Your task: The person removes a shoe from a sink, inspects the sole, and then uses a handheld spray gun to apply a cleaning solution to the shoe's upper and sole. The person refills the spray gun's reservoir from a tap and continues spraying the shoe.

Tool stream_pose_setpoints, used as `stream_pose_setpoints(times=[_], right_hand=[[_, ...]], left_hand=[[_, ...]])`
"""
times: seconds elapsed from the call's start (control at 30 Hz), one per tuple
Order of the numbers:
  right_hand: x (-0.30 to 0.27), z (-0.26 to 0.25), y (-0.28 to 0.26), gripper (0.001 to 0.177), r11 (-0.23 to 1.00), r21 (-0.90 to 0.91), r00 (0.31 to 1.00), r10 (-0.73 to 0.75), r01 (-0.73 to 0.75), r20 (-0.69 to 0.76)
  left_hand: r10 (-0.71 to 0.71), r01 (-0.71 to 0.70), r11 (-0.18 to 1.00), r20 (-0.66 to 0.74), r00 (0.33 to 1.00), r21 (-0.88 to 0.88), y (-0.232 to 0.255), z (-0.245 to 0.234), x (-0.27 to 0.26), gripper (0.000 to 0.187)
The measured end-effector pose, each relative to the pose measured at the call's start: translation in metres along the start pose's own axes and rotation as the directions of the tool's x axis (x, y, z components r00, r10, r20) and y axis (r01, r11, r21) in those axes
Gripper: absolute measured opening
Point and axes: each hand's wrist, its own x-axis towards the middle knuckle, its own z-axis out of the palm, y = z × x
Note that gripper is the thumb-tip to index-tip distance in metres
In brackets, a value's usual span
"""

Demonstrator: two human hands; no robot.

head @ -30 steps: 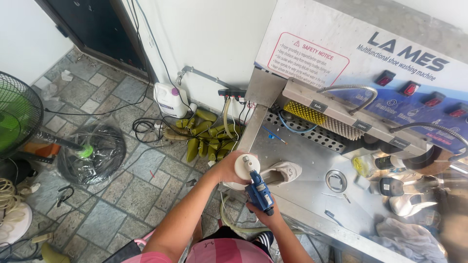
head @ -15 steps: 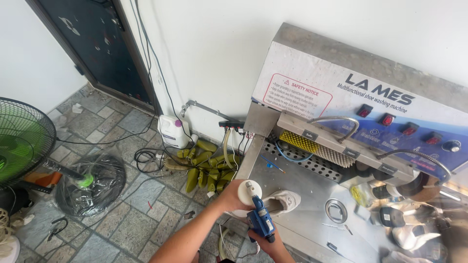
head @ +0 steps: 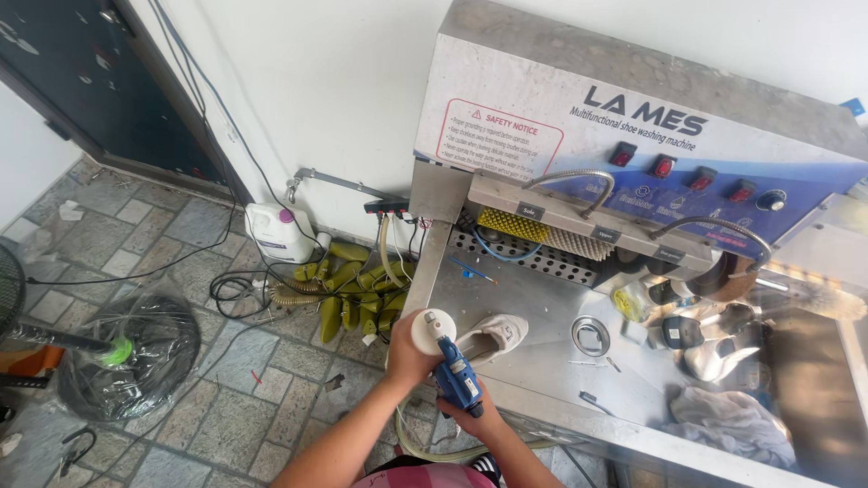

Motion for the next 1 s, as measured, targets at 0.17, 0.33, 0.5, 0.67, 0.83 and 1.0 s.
stream_pose_setpoints(times=[0.17,0.33,0.5,0.67,0.83,1.0], right_hand=[[0.002,0.001,0.008,0.042,0.996,-0.056,0.998,-0.064,0.065,0.017],[-0.001,0.007,0.0,0.034,0.986,-0.156,0.999,-0.051,0.05,-0.003],[-0.007,0.007,-0.011,0.036,0.987,-0.158,0.999,-0.022,0.028,0.041],[-0.007,0.003,-0.012,0.045,0.979,-0.174,0.994,-0.105,0.106,0.018],[-0.006,0.007,-0.004,0.039,0.993,-0.121,1.0,0.001,-0.003,-0.015],[-0.013,0.008,0.0,0.05,0.995,-0.098,0.999,-0.032,0.03,-0.017]], left_hand=[[-0.092,0.157,0.962,0.278,0.956,-0.223,-0.004,-0.022,0.007,0.065],[-0.091,0.15,0.979,0.363,0.927,-0.136,-0.01,-0.025,0.023,0.065],[-0.088,0.09,0.996,-0.04,0.995,0.028,0.006,-0.001,-0.018,0.057],[0.021,0.155,0.966,0.663,0.749,-0.206,-0.017,-0.045,0.038,0.073],[-0.015,0.006,0.994,0.076,0.997,0.112,0.0,-0.005,0.0,0.068],[-0.107,0.12,0.992,0.216,0.97,-0.047,-0.007,-0.017,-0.003,0.07]])
